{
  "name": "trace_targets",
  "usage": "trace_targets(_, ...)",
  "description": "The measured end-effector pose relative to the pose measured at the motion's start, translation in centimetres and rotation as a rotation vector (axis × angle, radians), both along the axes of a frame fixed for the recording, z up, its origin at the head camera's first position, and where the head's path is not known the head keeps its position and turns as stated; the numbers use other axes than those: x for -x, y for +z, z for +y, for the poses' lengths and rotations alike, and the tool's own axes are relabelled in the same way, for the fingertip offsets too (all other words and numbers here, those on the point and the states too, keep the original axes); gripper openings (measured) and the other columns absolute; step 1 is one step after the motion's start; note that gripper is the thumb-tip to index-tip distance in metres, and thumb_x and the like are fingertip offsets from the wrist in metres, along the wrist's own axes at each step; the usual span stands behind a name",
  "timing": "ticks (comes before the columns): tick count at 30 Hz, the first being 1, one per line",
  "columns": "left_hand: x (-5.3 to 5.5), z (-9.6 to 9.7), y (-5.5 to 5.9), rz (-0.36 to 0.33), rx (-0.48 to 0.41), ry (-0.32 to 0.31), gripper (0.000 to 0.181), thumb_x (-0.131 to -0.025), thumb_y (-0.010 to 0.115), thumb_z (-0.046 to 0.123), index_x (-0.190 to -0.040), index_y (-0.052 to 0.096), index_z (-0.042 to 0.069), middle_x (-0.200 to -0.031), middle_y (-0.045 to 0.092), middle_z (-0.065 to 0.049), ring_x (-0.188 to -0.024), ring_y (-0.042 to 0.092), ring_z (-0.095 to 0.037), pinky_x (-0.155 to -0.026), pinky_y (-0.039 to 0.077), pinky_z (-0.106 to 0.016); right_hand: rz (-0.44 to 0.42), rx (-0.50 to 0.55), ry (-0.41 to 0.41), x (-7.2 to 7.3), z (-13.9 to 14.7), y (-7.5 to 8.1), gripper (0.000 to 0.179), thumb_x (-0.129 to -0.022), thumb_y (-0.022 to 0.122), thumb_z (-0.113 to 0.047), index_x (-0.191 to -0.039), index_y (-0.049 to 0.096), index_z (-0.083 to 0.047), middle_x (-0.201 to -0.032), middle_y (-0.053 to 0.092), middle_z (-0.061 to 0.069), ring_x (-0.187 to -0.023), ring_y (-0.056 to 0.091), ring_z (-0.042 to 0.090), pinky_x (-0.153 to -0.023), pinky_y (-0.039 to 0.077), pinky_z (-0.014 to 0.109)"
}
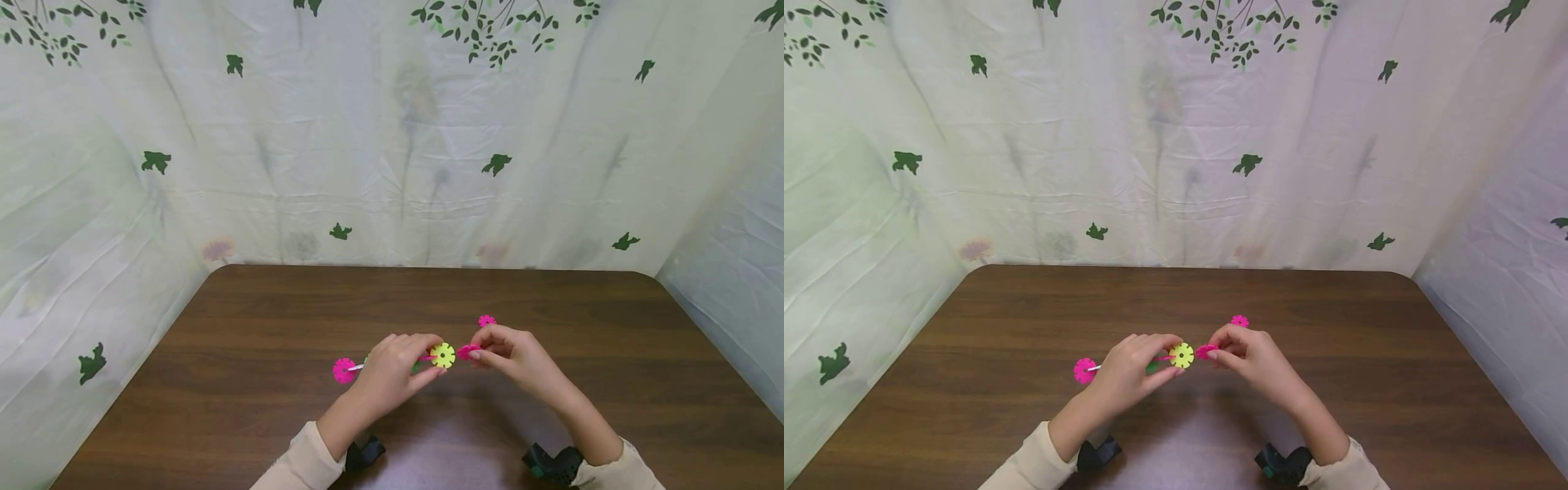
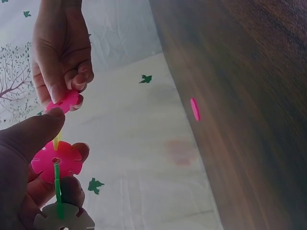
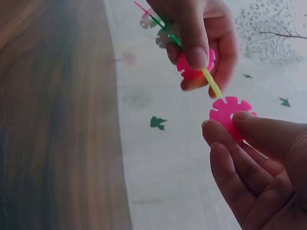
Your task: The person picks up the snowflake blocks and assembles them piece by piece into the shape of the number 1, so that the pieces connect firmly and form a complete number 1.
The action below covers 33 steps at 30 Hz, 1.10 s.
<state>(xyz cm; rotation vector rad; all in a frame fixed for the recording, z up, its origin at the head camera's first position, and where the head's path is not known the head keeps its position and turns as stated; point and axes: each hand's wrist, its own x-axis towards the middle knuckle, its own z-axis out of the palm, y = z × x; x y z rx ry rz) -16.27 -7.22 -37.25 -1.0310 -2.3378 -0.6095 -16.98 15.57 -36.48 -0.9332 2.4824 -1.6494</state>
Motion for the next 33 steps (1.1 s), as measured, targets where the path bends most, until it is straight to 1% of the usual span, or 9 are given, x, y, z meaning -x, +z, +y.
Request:
trace_targets(5, -0.1, 0.0, 0.1, -0.009, -0.012, -0.009, 0.032, -0.075, 0.072, 0.029, -0.101, 0.062, 0.013, -0.091, 0.063, 0.009, -0.070, 0.053, -0.004, -0.059, 0.036, -0.019, 0.075, -0.015, -0.015, -0.3, -0.2, -0.1, 0.012, -0.079, 0.065, -0.002, -0.090, 0.060, -0.005, -0.077, 0.063, 0.004, -0.066, 0.062, 0.012, -0.060, 0.052, 0.035)
trace_targets(11, -0.2, 0.2, 0.0, -0.017, -0.033, -0.041, 0.032, -0.076, 0.071, 0.029, -0.102, 0.061, 0.012, -0.090, 0.062, 0.008, -0.073, 0.055, -0.005, -0.062, 0.037, -0.018, 0.156, 0.000, -0.030, -0.6, -0.6, -0.2, 0.014, -0.077, 0.065, 0.002, -0.087, 0.061, -0.007, -0.078, 0.063, 0.006, -0.067, 0.062, 0.012, -0.058, 0.051, 0.031)
trace_targets(13, -0.3, 0.3, 0.0, -0.009, -0.043, -0.056, 0.032, -0.076, 0.071, 0.028, -0.101, 0.061, 0.011, -0.090, 0.062, 0.008, -0.073, 0.055, -0.006, -0.062, 0.037, -0.017, 0.206, 0.010, -0.024, -0.9, -0.8, -0.1, 0.016, -0.077, 0.065, 0.004, -0.086, 0.062, -0.008, -0.079, 0.064, 0.005, -0.067, 0.063, 0.014, -0.057, 0.051, 0.029)
trace_targets(17, -0.4, 0.4, 0.1, 0.022, -0.046, -0.060, 0.032, -0.076, 0.072, 0.029, -0.100, 0.061, 0.011, -0.089, 0.062, 0.008, -0.071, 0.054, -0.004, -0.060, 0.036, -0.016, 0.342, 0.026, -0.003, -1.7, -1.5, 1.2, 0.014, -0.075, 0.065, 0.007, -0.083, 0.063, -0.004, -0.075, 0.063, 0.008, -0.065, 0.062, 0.015, -0.054, 0.050, 0.025)
trace_targets(20, -0.4, 0.3, 0.1, 0.029, -0.032, -0.054, 0.031, -0.076, 0.071, 0.029, -0.100, 0.061, 0.012, -0.088, 0.062, 0.008, -0.071, 0.054, -0.004, -0.060, 0.037, -0.016, 0.379, 0.038, 0.011, -1.8, -1.8, 1.2, 0.013, -0.074, 0.065, 0.007, -0.083, 0.062, -0.001, -0.074, 0.062, 0.012, -0.064, 0.061, 0.016, -0.054, 0.050, 0.025)
trace_targets(23, -0.3, 0.3, 0.1, 0.021, -0.027, -0.051, 0.030, -0.076, 0.071, 0.029, -0.099, 0.061, 0.012, -0.087, 0.062, 0.008, -0.071, 0.054, -0.004, -0.062, 0.040, -0.018, 0.258, 0.064, -0.007, -1.2, -1.6, 0.1, 0.012, -0.076, 0.065, 0.004, -0.086, 0.063, -0.003, -0.077, 0.063, 0.010, -0.065, 0.061, 0.016, -0.057, 0.051, 0.027)
trace_targets(28, -0.4, 0.3, 0.2, 0.034, -0.005, -0.058, 0.030, -0.077, 0.069, 0.029, -0.100, 0.062, 0.011, -0.086, 0.063, 0.007, -0.068, 0.053, -0.004, -0.057, 0.036, -0.016, -0.018, 0.144, -0.043, -1.1, -1.5, -0.2, 0.010, -0.080, 0.065, -0.006, -0.089, 0.062, -0.001, -0.078, 0.063, 0.012, -0.064, 0.062, 0.021, -0.061, 0.052, 0.033)
trace_targets(30, -0.4, 0.3, 0.2, 0.041, 0.018, -0.062, 0.031, -0.078, 0.069, 0.029, -0.103, 0.062, 0.011, -0.088, 0.064, 0.006, -0.070, 0.055, -0.003, -0.056, 0.034, -0.016, -0.077, 0.156, -0.054, -1.1, -1.5, -0.1, 0.013, -0.080, 0.066, -0.008, -0.089, 0.061, 0.001, -0.077, 0.063, 0.016, -0.063, 0.062, 0.022, -0.061, 0.052, 0.035)
trace_targets(33, -0.5, 0.3, 0.3, 0.032, 0.051, -0.075, 0.032, -0.081, 0.066, 0.026, -0.108, 0.060, 0.010, -0.093, 0.065, 0.004, -0.077, 0.058, -0.003, -0.059, 0.035, -0.017, -0.134, 0.153, -0.069, -1.1, -1.6, 0.0, 0.016, -0.081, 0.066, -0.009, -0.088, 0.060, 0.004, -0.074, 0.061, 0.020, -0.062, 0.062, 0.021, -0.061, 0.051, 0.037)
